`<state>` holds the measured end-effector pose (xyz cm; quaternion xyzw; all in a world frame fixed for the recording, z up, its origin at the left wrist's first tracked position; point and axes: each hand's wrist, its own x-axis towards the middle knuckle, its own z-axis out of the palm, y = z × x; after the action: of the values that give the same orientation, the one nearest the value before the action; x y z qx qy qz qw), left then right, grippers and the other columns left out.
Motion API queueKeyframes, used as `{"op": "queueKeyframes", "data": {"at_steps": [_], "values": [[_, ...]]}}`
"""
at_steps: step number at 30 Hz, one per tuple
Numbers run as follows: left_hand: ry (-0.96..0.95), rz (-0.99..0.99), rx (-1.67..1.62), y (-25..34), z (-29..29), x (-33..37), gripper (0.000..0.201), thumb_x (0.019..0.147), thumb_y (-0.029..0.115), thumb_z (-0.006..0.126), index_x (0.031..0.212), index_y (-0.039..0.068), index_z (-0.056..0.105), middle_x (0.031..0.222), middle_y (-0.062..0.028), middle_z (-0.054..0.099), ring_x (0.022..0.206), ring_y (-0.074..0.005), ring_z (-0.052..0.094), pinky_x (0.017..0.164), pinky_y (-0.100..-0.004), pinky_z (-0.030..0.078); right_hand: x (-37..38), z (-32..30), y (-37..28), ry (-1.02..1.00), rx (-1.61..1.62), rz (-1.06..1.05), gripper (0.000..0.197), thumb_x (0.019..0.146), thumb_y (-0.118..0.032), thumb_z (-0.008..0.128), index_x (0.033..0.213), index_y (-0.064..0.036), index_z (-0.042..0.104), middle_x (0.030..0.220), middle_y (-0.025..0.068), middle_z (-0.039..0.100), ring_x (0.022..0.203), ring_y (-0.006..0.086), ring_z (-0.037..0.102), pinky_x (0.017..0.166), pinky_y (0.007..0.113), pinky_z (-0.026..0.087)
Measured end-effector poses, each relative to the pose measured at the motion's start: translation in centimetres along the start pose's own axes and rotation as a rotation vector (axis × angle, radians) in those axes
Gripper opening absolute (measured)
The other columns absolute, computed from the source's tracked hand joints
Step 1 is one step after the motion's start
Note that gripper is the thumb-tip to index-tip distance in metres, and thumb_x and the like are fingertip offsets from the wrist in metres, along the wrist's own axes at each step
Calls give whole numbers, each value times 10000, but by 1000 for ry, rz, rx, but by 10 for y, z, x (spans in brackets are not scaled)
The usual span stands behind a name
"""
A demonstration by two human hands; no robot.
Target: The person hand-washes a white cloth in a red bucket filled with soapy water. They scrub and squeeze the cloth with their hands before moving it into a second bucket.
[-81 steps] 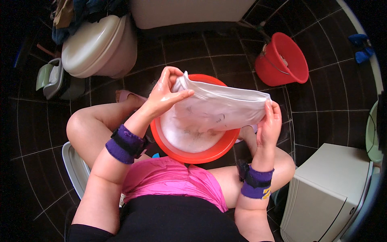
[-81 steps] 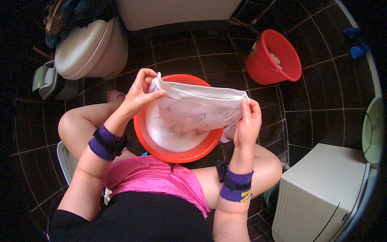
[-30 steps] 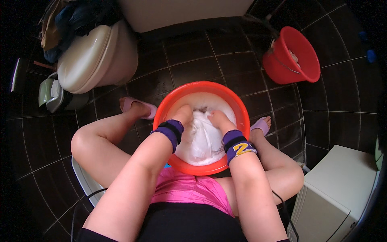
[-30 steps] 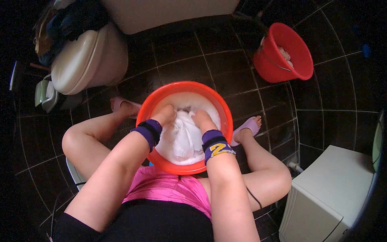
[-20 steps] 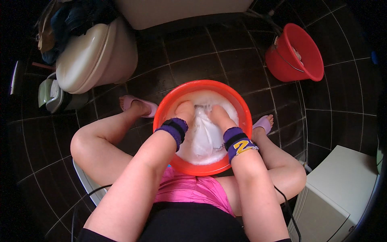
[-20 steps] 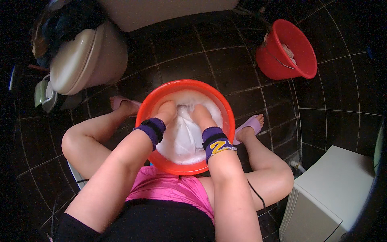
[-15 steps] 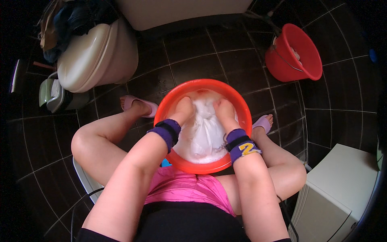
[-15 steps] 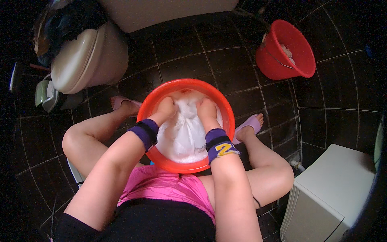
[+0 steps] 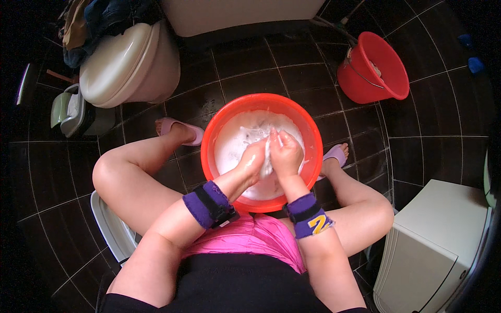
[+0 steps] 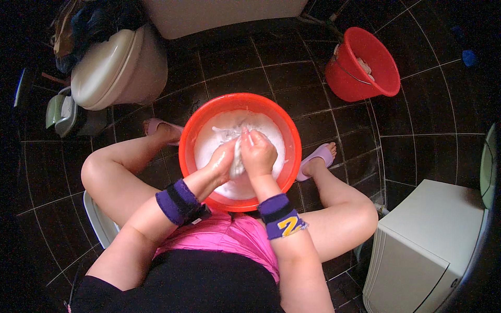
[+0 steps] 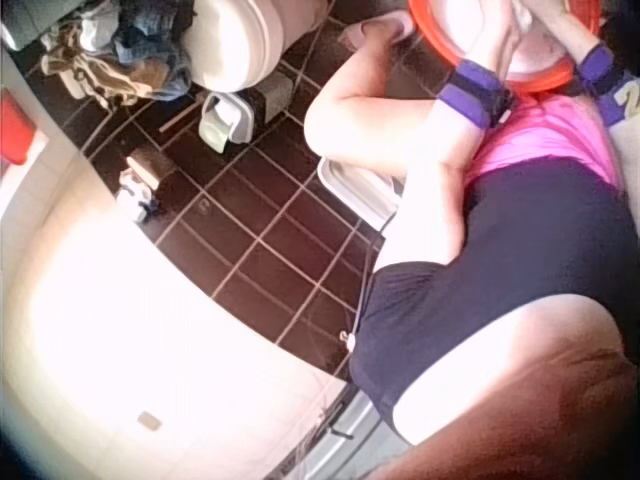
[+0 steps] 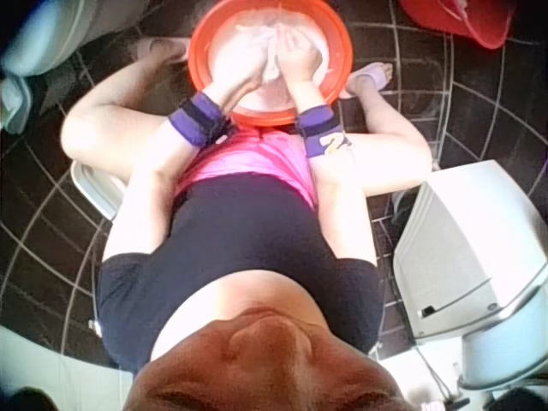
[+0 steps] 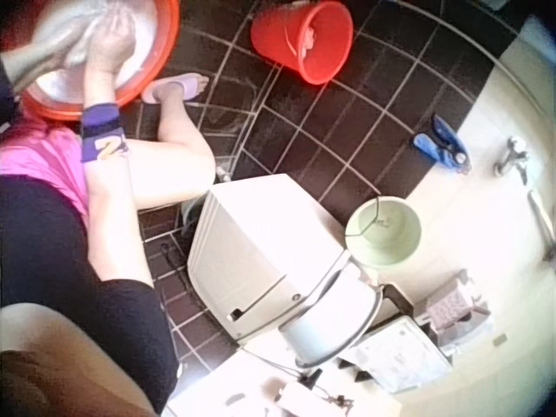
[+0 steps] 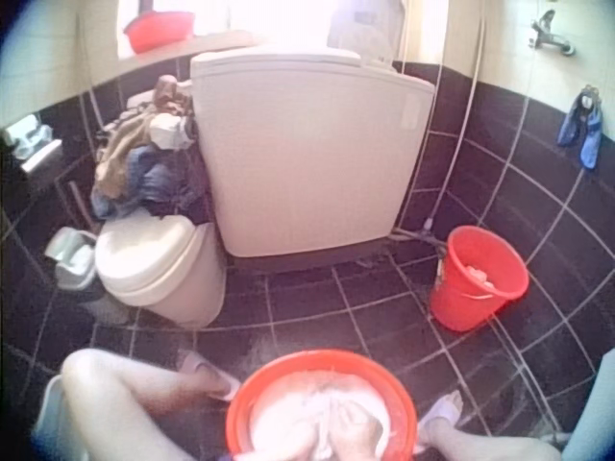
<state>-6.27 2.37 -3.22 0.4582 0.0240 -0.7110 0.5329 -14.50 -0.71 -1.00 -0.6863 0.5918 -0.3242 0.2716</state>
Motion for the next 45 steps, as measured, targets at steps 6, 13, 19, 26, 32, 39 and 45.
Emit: {"op": "queueKeyframes", "data": {"at_steps": [6, 13, 19, 26, 32, 39, 45], "values": [[49, -68, 26, 3, -4, -26, 243, 936, 296, 471, 885, 93, 595, 791, -36, 611, 681, -150, 581, 595, -309, 484, -33, -13, -41, -83, 38, -133, 252, 838, -242, 617, 662, -65, 580, 613, 169, 558, 560, 364, 558, 505, 407, 431], [-280, -177, -193, -6, -44, -21, 218, 918, 245, 485, 893, 75, 618, 744, -35, 630, 629, -152, 594, 574, -298, 487, -45, -17, -63, -19, 118, -269, 340, 872, -240, 591, 619, -30, 502, 587, 194, 498, 516, 356, 498, 484, 408, 385], [-54, -171, -78, 4, 9, -51, 226, 923, 288, 495, 873, 98, 609, 729, -41, 624, 627, -156, 592, 578, -308, 497, -18, -27, -22, -78, 54, -13, 313, 868, -236, 581, 639, -31, 520, 594, 185, 498, 521, 368, 499, 492, 400, 393], [-185, -178, -242, 10, -2, -49, 218, 924, 307, 496, 776, 150, 531, 692, -16, 554, 594, -137, 538, 567, -291, 466, -33, -23, -42, -36, 10, -332, 268, 849, -225, 594, 645, -55, 560, 605, 173, 538, 559, 365, 548, 504, 422, 425], [-497, -171, -388, 5, -28, -30, 255, 931, 310, 489, 793, 115, 578, 770, -49, 616, 637, -151, 589, 593, -313, 503, -50, -28, -76, -86, 21, -398, 235, 831, -205, 592, 659, -49, 555, 605, 174, 526, 561, 368, 538, 511, 427, 424], [-123, -218, -86, 14, 7, -58, 257, 949, 291, 448, 920, 84, 597, 822, -56, 651, 710, -165, 639, 634, -330, 535, -16, -25, -38, -64, 62, -24, 285, 873, -241, 573, 667, -44, 556, 609, 192, 504, 530, 348, 489, 526, 395, 402], [-139, -228, 40, 11, -13, -44, 262, 951, 295, 445, 964, 82, 596, 856, -37, 651, 750, -153, 642, 657, -324, 535, -24, -21, -33, -129, -57, -56, 211, 817, -248, 612, 647, -126, 590, 662, 140, 589, 605, 331, 582, 569, 422, 456]]}}
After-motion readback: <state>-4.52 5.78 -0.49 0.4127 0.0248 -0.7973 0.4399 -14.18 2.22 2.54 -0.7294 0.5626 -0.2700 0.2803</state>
